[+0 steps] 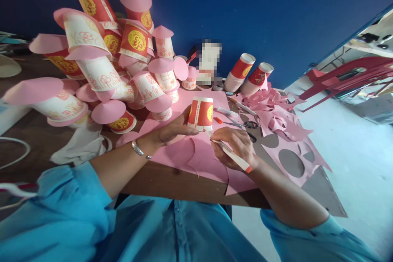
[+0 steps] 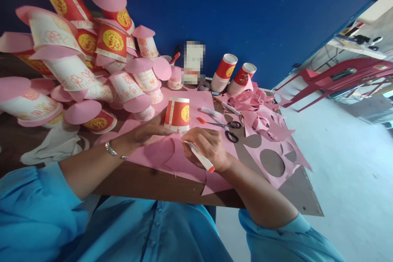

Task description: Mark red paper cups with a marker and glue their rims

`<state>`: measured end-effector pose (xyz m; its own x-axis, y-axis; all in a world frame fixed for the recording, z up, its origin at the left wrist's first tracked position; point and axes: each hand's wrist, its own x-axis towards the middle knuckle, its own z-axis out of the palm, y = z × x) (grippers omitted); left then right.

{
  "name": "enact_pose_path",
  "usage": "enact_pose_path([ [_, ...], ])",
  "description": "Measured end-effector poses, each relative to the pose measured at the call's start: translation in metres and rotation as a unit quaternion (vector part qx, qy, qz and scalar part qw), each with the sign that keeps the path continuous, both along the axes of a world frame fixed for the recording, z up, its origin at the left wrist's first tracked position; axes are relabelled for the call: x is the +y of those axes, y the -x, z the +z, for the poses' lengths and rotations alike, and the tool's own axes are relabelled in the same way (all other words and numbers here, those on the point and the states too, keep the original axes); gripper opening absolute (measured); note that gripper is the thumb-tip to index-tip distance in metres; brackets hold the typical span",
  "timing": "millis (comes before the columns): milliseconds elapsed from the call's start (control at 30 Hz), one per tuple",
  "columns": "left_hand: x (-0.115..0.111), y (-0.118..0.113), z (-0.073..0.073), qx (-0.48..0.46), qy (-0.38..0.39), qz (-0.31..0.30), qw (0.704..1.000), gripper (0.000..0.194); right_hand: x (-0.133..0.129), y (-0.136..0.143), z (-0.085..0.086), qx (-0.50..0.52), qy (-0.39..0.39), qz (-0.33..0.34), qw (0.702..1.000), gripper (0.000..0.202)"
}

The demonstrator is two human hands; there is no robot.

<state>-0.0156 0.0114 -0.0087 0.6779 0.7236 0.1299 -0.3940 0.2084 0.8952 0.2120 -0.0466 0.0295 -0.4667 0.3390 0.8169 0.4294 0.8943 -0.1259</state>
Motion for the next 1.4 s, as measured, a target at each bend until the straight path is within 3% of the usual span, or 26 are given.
enact_pose_path([
  [600, 0.001, 0.0, 0.0, 0.022, -0.014, 0.031, 0.999, 0.078, 0.001, -0.002, -0.002, 0.009, -0.005, 0.0, 1.0, 0.019],
  [800, 0.0, 0.0, 0.004, 0.024, -0.015, 0.03, 0.999, 0.076, 0.001, -0.001, -0.002, 0.001, -0.015, -0.006, 1.0, 0.018],
  [1100, 0.0, -0.001, 0.0, 0.007, -0.005, 0.018, 1.0, 0.077, 0.002, -0.003, -0.003, -0.007, -0.008, -0.005, 1.0, 0.021],
  [1400, -0.002, -0.003, 0.009, 0.016, -0.036, 0.03, 0.999, 0.076, 0.001, -0.002, -0.001, -0.009, -0.012, -0.007, 1.0, 0.017],
])
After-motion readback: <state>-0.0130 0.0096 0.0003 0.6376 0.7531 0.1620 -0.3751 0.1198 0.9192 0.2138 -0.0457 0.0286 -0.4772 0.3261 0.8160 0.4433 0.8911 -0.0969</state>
